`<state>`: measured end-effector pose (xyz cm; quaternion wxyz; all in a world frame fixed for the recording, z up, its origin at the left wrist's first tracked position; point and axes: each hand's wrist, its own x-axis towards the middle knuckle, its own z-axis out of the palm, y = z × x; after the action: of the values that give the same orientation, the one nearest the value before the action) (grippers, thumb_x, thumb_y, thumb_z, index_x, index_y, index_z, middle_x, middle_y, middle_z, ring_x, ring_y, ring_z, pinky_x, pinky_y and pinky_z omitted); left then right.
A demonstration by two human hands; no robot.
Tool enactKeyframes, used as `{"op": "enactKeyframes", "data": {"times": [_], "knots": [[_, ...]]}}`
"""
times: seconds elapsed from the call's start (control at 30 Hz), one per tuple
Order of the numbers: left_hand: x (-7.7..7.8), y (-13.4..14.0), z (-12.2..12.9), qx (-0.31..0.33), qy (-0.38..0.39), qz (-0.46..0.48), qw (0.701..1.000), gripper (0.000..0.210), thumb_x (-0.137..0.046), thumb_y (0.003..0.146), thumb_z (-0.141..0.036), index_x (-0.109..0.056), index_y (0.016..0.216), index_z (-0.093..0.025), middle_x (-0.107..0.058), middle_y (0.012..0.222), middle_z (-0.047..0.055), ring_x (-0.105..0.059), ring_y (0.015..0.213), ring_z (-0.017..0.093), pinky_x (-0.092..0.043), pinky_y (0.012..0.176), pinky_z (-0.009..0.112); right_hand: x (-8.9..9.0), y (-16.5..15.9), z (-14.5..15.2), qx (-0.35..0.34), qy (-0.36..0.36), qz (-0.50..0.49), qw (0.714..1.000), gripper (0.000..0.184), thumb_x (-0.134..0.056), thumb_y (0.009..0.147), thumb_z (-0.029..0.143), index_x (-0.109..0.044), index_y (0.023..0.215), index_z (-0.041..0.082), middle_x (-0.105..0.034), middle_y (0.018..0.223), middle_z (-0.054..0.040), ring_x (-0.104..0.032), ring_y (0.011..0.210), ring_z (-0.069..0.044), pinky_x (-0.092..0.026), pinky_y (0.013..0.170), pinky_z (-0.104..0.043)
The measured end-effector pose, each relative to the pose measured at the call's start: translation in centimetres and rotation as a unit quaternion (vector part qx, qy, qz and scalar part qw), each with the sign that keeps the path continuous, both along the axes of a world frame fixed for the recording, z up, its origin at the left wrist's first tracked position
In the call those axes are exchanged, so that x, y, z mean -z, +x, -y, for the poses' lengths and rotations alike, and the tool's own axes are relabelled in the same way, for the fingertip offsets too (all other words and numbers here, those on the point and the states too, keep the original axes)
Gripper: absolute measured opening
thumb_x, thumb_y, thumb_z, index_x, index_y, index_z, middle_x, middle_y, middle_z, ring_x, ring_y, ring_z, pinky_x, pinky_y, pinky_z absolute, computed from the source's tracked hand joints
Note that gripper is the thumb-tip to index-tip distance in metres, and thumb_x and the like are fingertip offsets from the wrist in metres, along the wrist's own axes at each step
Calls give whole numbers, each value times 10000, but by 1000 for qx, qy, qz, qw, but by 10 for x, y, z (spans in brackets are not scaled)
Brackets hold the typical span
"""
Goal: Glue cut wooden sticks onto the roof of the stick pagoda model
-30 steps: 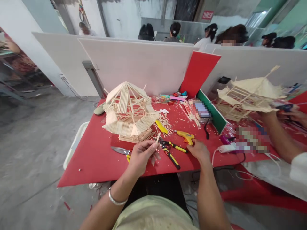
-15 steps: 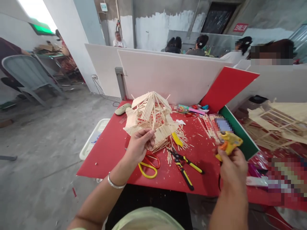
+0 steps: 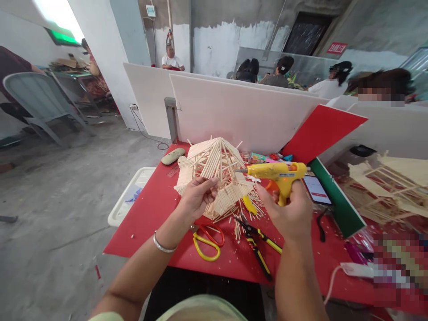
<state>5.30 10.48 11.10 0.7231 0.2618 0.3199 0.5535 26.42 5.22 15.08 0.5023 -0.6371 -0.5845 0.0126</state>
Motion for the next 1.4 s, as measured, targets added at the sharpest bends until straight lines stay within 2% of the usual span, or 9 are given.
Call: {"op": "enactKeyframes", "data": {"times": [0.07, 0.13, 0.23, 0.3, 0.6, 0.9, 1.1, 1.4], "knots": [[-1, 0, -2, -2, 1, 1, 1000, 309, -868, 640, -252, -595, 701, -121, -617, 625, 1, -530, 467, 43, -373, 389, 136, -2, -9, -13, 74, 39, 84, 993, 433, -760, 676, 543, -537, 853, 217, -529, 617, 46, -506, 533, -131, -403, 540, -281], [-2, -1, -3, 0, 6, -1, 1000, 287, -860, 649, -253, -618, 713, -112, -622, 629, 6, -532, 467, 45, -370, 387, 139, -3, -16, -25, 117, 70, 168, 976, 428, -708, 726, 576, -550, 872, 206, -550, 651, 16, -523, 572, -154, -383, 548, -295], [-3, -2, -4, 7, 9, -5, 1000, 275, -852, 655, -266, -658, 751, -97, -630, 637, 16, -535, 466, 47, -359, 381, 142, -2, -22, -37, 143, 95, 261, 950, 389, -620, 813, 554, -575, 926, 185, -588, 743, -37, -545, 638, -181, -353, 546, -307], [-4, -3, -4, 11, 7, -5, 1000, 275, -847, 660, -273, -675, 769, -88, -635, 637, 21, -535, 465, 47, -358, 383, 145, -1, -24, -42, 146, 98, 288, 941, 371, -581, 844, 528, -583, 960, 175, -596, 764, -47, -541, 639, -180, -335, 536, -308], [-8, -7, -6, 27, -14, -4, 1000, 278, -824, 677, -248, -708, 842, -58, -641, 666, 26, -551, 477, 51, -367, 372, 141, 3, -24, -43, 146, 98, 300, 938, 365, -563, 846, 523, -581, 960, 177, -608, 783, -51, -545, 653, -173, -308, 530, -290], [-16, -10, -7, 58, -43, 9, 997, 198, -780, 709, -205, -696, 829, -72, -616, 645, 4, -543, 456, 41, -365, 354, 127, 3, -22, -42, 150, 98, 303, 936, 345, -549, 848, 507, -588, 935, 176, -599, 761, -48, -523, 629, -162, -281, 529, -290], [-13, -11, -9, 55, -33, -8, 998, 192, -800, 707, -193, -694, 812, -73, -622, 634, 3, -543, 459, 37, -390, 380, 128, 5, -21, -43, 149, 90, 305, 936, 384, -570, 837, 525, -589, 976, 167, -608, 779, -48, -524, 649, -168, -279, 521, -287], [-14, -15, -13, 99, -32, 1, 995, 190, -782, 738, -227, -683, 811, -82, -603, 656, -5, -536, 464, 29, -377, 364, 115, 6, -19, -41, 147, 84, 296, 940, 382, -568, 836, 526, -588, 972, 170, -610, 798, -53, -528, 664, -168, -277, 528, -287]]}}
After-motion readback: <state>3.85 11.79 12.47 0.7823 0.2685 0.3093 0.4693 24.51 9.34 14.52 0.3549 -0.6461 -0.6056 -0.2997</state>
